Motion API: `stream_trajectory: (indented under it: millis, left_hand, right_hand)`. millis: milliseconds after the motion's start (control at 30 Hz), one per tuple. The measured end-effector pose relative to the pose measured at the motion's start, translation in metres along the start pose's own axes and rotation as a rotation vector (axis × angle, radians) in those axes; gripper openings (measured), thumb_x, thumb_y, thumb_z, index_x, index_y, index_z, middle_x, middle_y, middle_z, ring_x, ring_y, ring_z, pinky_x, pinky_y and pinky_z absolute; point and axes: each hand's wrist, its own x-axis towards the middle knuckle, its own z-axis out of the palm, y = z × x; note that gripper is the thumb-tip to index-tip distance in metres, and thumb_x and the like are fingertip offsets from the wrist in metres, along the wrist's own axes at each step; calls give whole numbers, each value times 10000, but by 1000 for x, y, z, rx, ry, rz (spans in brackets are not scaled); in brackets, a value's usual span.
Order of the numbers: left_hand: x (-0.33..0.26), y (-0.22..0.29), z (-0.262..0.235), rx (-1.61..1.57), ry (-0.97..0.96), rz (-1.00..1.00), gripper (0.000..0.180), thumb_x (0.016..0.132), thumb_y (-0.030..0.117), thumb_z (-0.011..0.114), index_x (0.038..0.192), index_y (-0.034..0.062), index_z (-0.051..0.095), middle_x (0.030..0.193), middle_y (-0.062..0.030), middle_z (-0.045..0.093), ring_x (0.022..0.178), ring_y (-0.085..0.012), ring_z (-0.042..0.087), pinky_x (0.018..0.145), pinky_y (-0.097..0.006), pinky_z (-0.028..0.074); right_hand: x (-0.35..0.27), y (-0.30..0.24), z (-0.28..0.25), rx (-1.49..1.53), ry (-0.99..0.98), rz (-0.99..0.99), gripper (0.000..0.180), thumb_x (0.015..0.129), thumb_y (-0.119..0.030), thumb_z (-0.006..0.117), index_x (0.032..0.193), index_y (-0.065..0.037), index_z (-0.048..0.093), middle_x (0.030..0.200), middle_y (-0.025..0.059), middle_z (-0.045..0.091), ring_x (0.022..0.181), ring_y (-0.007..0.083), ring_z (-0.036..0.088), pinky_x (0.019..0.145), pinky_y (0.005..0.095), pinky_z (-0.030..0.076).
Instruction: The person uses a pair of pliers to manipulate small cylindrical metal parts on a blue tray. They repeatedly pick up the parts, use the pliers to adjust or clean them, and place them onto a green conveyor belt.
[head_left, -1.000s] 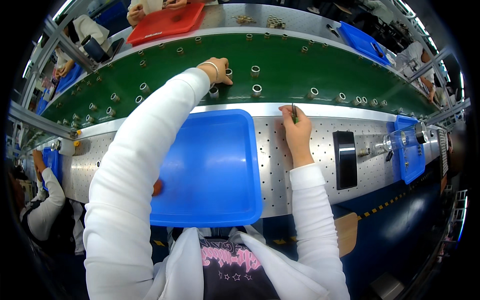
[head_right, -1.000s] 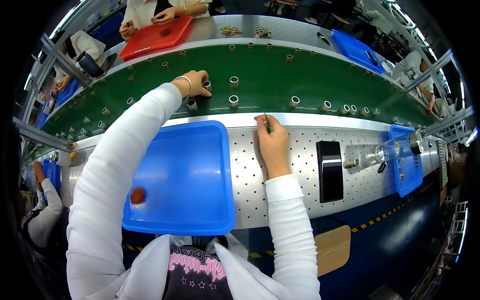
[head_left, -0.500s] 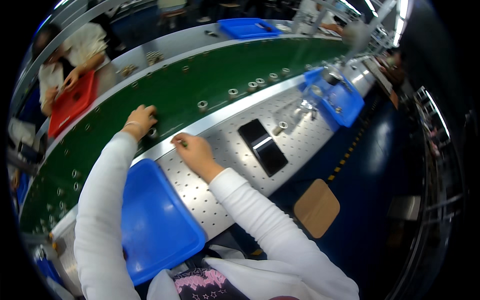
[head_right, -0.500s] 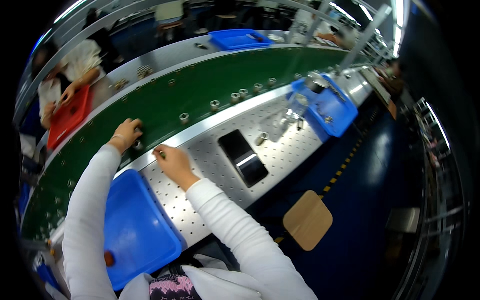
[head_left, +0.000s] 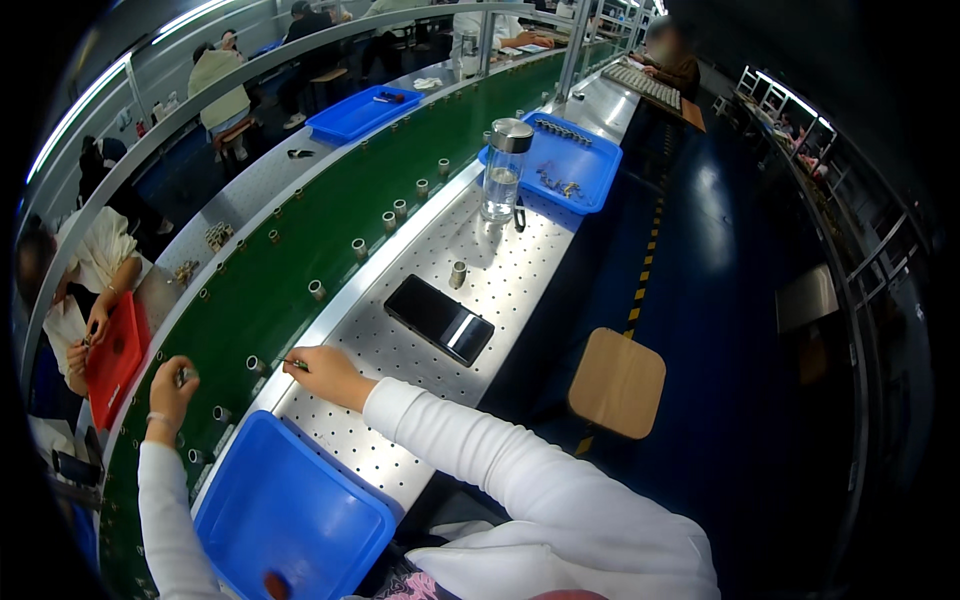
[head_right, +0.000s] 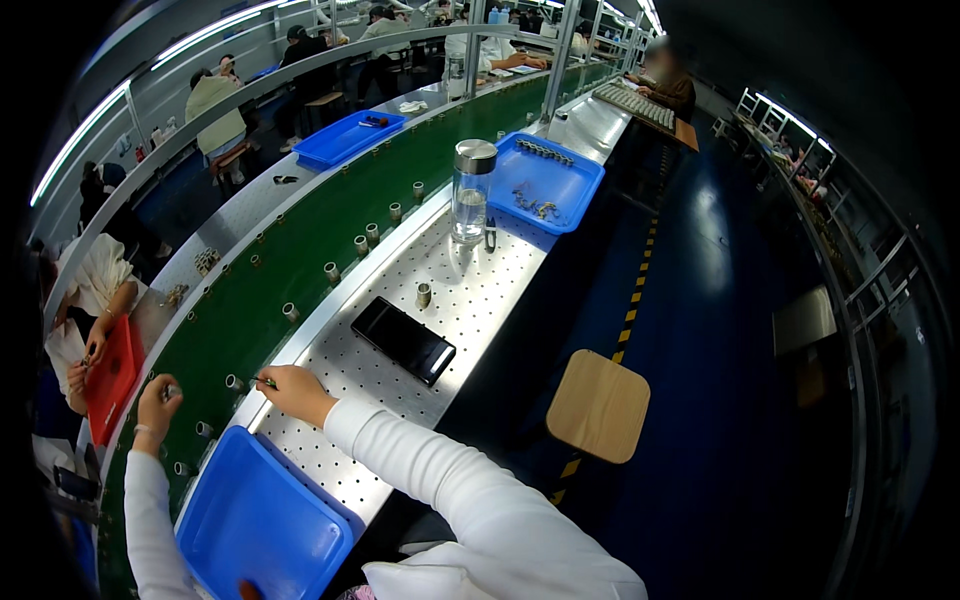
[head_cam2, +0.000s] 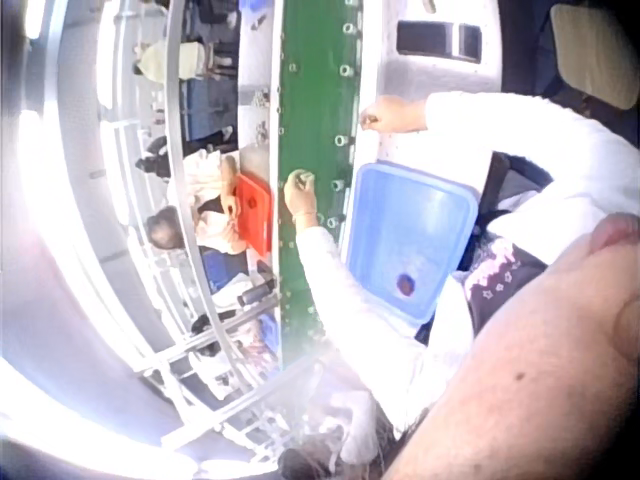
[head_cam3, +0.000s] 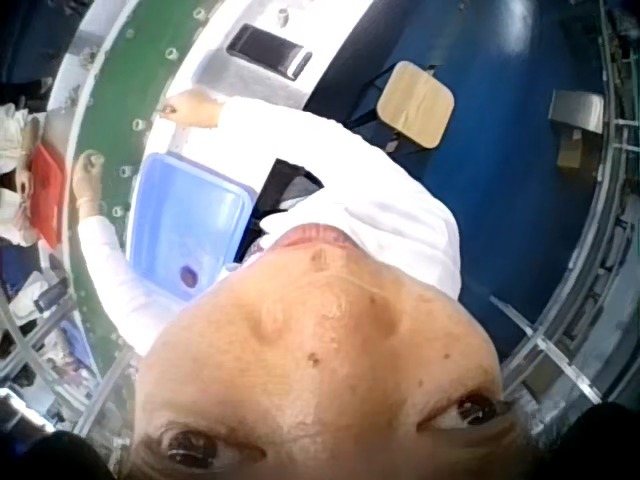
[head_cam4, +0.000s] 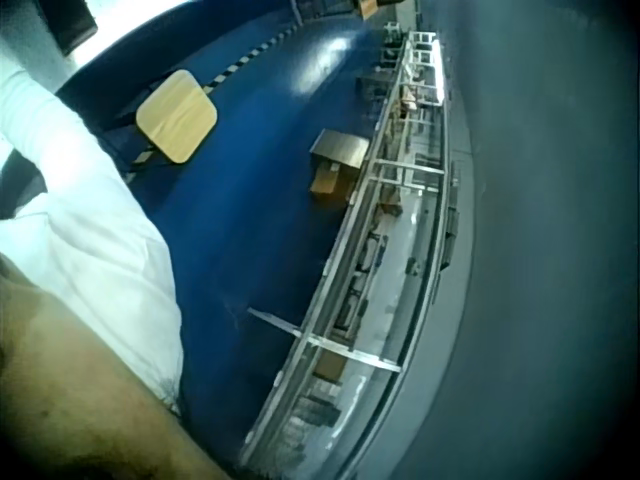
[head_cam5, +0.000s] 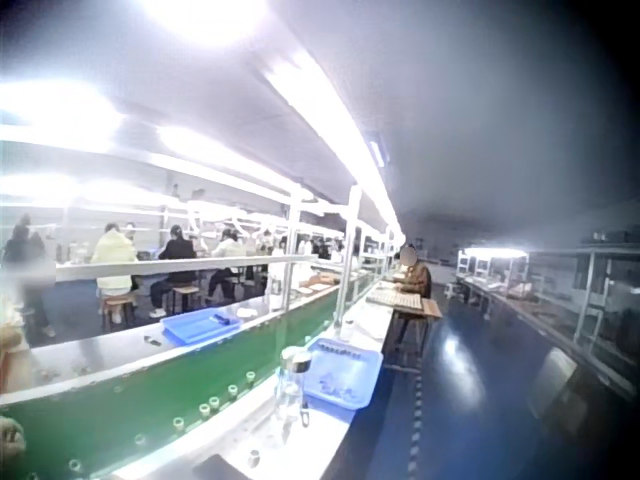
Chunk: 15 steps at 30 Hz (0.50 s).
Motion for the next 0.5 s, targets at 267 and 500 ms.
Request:
stream_trajectory:
  millis: [267,500]
  left_hand:
    - [-218,-50,-136,-129,129,-439,357,745,-106,529,1077,22,516,975,-1,522,791,-77,475,673,-210,396]
    - [-385,-3,-151,579,-4,-456,328,782,272,628,1016,43,643,843,-176,650,835,-245,609,683,-391,495]
  right_hand:
    - [0,8,2,10,33,-55,234,844,-250,555,894,-36,635,816,166,639,754,350,604,664,417,467]
    - [-3,9,3,-3,40,-55,222,844,-235,554,895,-36,638,805,170,643,747,344,606,670,415,473]
